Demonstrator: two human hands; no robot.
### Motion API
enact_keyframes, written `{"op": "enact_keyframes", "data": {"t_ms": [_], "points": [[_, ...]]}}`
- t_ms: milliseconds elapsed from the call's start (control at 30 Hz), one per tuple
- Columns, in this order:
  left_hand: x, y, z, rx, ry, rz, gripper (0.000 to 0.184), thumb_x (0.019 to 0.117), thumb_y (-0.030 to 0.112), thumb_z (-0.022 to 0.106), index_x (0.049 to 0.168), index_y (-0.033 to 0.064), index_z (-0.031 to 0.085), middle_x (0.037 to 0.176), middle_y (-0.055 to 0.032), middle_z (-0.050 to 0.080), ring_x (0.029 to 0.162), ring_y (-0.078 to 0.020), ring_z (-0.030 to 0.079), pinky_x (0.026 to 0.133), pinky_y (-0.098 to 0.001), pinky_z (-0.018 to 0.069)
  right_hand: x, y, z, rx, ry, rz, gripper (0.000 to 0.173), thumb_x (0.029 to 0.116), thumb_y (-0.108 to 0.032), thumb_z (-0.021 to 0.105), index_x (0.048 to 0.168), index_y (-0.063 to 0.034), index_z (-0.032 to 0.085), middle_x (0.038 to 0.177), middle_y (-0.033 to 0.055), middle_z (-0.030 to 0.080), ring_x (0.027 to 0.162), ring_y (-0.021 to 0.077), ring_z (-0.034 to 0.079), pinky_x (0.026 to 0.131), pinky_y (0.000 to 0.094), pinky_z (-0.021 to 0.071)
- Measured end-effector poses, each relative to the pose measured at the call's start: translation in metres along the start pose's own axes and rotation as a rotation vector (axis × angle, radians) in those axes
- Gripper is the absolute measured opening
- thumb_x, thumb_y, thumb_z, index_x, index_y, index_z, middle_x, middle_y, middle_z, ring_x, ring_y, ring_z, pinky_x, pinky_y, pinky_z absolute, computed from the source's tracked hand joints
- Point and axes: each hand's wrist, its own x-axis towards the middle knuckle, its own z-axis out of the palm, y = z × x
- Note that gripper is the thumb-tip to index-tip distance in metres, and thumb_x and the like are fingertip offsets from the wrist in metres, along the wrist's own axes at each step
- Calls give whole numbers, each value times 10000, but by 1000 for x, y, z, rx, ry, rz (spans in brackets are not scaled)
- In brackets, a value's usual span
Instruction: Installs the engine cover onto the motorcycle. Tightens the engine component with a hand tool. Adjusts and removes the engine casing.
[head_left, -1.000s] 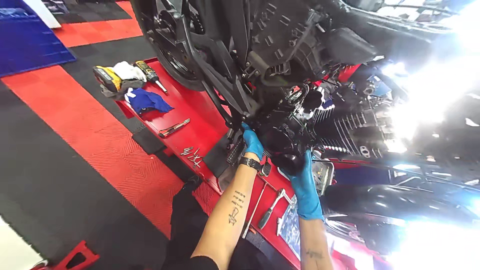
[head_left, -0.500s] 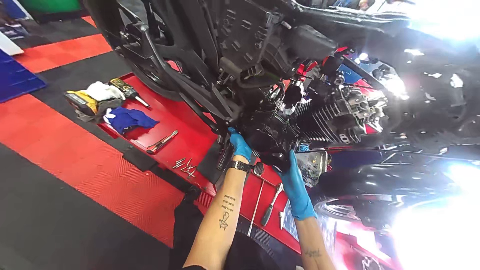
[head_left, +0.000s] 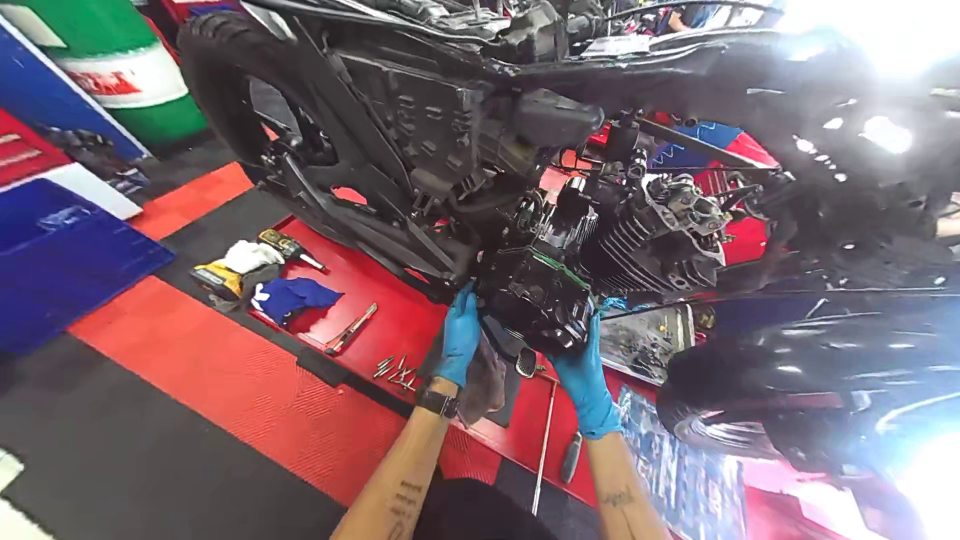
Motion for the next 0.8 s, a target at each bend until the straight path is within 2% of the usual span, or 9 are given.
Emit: {"op": "enact_keyframes", "data": {"t_ms": [33,100,200,267,367,500,600,800], "points": [[0,1,-10,148,-60,67,424,1098,173,417,1486,23,500,1529,-184,498,1431,-252,469,1202,-431,359,1,1,0,12,-5,-7,705,988,-747,312,1462,-247,462,1311,81,646,1172,264,639,922,514,563],[9,1,-28,365,-232,112,503,1074,171,478,1555,43,405,1570,-186,445,1453,-259,440,1213,-428,344,2,2,-1,33,-17,-14,710,993,-743,304,1465,-235,455,1306,89,647,1169,265,641,922,523,564],[35,-10,-40,392,-419,103,613,1057,169,522,1609,52,285,1630,-169,360,1491,-226,388,1232,-392,326,4,1,0,69,-28,-18,720,991,-747,301,1472,-233,449,1303,93,649,1159,267,648,921,532,568],[48,-17,-41,333,-489,107,656,1042,124,537,1622,50,238,1632,-178,349,1473,-214,411,1216,-371,352,5,2,0,86,-19,-28,726,992,-744,303,1480,-228,448,1301,91,654,1155,259,653,926,517,572],[52,-23,-43,218,-503,128,667,1002,53,558,1601,5,267,1590,-187,412,1428,-170,463,1189,-318,385,4,3,-1,122,-1,-26,716,995,-737,302,1466,-221,458,1299,76,657,1167,237,648,942,492,567],[51,-29,-43,112,-467,148,634,973,7,577,1554,-52,331,1526,-158,501,1365,-120,524,1159,-281,425,3,-1,3,150,5,-30,631,1041,-654,294,1459,-210,456,1282,67,663,1154,212,656,948,452,574],[50,-25,-43,100,-437,116,617,950,-15,588,1525,-69,370,1483,-134,546,1303,-82,564,1116,-251,456,-1,-4,9,154,58,-30,588,1046,-603,355,1459,-197,461,1257,73,674,1134,213,665,938,450,576],[47,-19,-46,75,-406,27,590,937,-21,592,1495,-66,406,1452,-79,574,1264,-41,577,1082,-234,481,-4,-5,14,124,92,1,635,1033,-645,352,1474,-199,447,1287,57,668,1155,201,664,945,439,583]]}}
